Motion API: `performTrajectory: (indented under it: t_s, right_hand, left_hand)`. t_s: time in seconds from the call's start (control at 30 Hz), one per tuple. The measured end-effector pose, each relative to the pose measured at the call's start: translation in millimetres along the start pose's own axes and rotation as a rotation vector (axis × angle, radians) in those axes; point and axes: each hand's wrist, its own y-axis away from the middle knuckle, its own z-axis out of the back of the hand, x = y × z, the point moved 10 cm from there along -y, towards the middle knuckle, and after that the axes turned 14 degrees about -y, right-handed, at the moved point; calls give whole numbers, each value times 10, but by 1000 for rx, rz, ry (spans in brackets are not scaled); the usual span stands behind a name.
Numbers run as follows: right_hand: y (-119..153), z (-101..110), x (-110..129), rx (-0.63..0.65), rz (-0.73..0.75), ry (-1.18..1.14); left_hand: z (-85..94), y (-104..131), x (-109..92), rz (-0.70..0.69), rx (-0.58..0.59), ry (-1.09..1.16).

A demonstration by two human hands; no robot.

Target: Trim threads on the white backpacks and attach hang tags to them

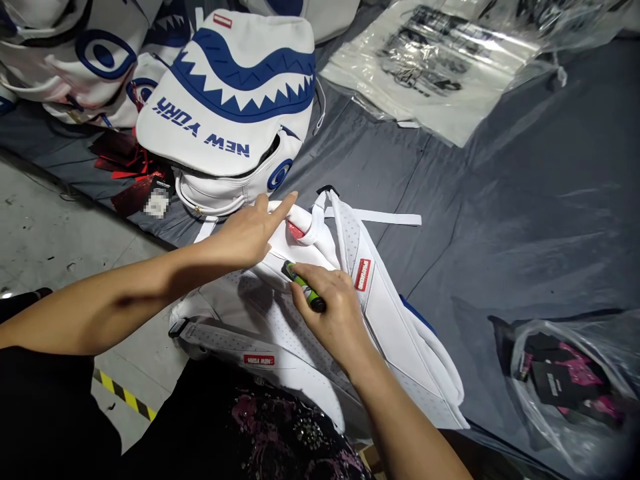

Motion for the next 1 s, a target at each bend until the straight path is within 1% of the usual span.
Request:
performTrajectory:
  t_s: [0.07,0.13,0.23,0.33,0.43,0.5,0.63,0.73,0.87,1.0]
  right_hand:
    - [8,37,-15,-17,-4,-5]
    - [3,45,-28,2,-8,-5]
    - [-13,40,-35,36,-9,-16]
    - [-32,30,-45,32,-8,-38]
    - [-74,-29,-50,21,20,-82]
    - [-120,-82,-65,8,38,-124]
    - [-210,-160,-104,-28,79,-214]
    - [-226,-190,-136,-36,98,-227]
    - [-198,-214,-141,-21,90,-215]
    - [-212,-246,-102,23,69,-223]
  left_hand:
    - [-10,-9,-4,6,14,2]
    - [-24,-17,-1,5,16,10]
    - [-51,-22,15,-11,-13,20]
    - [-80,-26,29,-32,-48,14]
    - [-79,-40,37,-42,-64,-2]
    - [-76,-60,49,-38,-45,-15]
    - [-99,-113,88,-25,59,-35]
    - [-98,-136,90,-42,110,-56]
    - [-95,-149,90,-53,124,-99]
    - [-98,-156,117,-38,104,-101]
